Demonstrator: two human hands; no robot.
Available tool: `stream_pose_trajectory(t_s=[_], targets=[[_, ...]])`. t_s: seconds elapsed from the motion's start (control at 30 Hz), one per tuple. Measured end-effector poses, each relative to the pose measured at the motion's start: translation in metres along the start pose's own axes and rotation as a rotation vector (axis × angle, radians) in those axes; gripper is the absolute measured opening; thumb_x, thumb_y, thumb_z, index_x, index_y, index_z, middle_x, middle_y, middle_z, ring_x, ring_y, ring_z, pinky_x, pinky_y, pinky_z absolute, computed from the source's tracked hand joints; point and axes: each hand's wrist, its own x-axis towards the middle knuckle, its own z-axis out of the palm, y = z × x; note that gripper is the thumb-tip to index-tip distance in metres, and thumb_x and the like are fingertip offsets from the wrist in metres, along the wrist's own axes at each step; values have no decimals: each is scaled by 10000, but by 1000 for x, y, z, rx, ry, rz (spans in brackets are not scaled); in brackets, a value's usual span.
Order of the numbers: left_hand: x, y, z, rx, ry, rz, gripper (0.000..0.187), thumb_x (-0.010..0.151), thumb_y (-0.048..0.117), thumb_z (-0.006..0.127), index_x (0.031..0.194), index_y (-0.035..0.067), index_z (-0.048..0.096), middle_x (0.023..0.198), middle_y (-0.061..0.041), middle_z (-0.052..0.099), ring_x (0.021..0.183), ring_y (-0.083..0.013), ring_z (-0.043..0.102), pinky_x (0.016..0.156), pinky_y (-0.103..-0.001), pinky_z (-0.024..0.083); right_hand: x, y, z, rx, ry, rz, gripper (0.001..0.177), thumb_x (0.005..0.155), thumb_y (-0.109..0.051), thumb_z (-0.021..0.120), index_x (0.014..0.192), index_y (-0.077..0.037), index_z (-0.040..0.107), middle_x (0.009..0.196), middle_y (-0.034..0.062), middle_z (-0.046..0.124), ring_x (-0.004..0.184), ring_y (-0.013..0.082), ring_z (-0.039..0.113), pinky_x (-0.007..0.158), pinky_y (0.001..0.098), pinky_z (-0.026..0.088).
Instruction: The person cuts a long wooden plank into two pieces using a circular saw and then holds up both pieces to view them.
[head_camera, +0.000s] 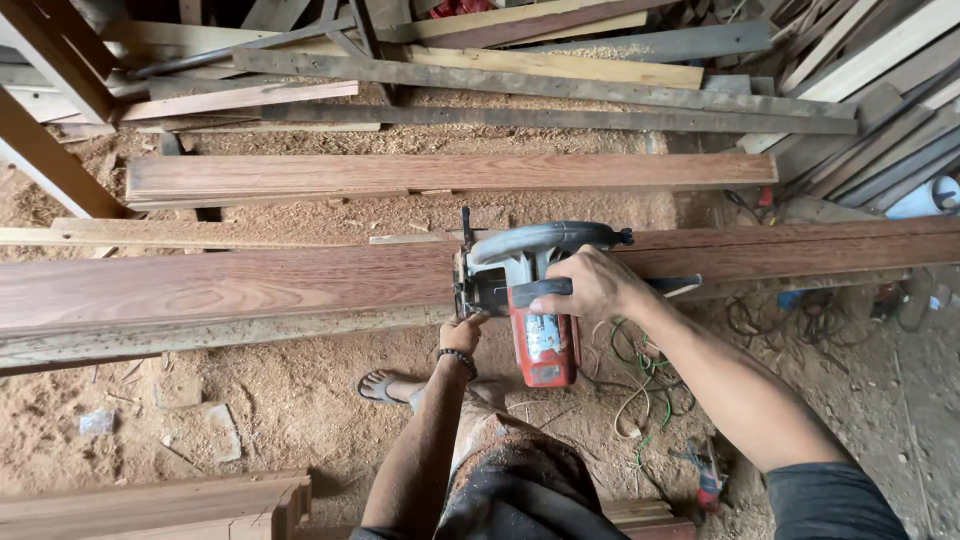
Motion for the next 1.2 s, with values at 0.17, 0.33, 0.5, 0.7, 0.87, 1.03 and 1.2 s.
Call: stream_pose_trajectory(t_s=[0.17,0.33,0.5,0.7,0.87,1.03,1.2], targets=[[-6,21,-22,126,-17,-25,286,682,81,908,760,28,638,470,-70,488,417,-103,454,464,-210,340,14,-14,12,-6,-10,-21,582,765,-686,677,609,-128,626,463,81,503,508,272,576,541,356,417],[-5,35,-41,193,-10,-18,296,675,125,923,747,38,648,474,-76,509,418,-94,461,453,-214,333,24,-33,24,-7,-4,-32,596,776,-705,672,610,-134,626,462,54,505,500,243,576,536,337,413],[-6,51,-58,150,-27,-27,292,668,72,913,731,19,633,463,-87,494,432,-99,461,473,-203,359,35,-50,33,-15,2,-34,587,770,-696,682,609,-134,625,456,52,485,491,241,569,526,335,409],[-3,71,-81,200,-30,-23,269,683,113,912,729,40,658,466,-62,511,449,-82,445,481,-216,349,47,-72,44,-4,11,-27,609,767,-725,675,592,-144,618,440,36,490,470,219,567,512,326,403],[4,86,-102,215,-47,1,267,693,127,915,724,61,659,483,-85,543,466,-102,490,497,-206,344,58,-96,51,-14,11,-43,562,751,-669,698,610,-130,624,473,108,526,521,295,602,532,361,423],[7,100,-120,196,-56,4,233,701,98,895,748,48,673,489,-68,535,469,-105,495,513,-200,362,67,-111,60,-7,19,-30,570,743,-691,700,606,-143,624,477,99,544,529,286,612,534,357,429],[7,114,-139,185,-65,-13,212,716,101,872,747,51,669,485,-45,501,473,-75,455,509,-186,327,74,-137,65,-9,20,-17,598,727,-720,688,593,-143,610,473,108,522,509,287,589,523,359,422]])
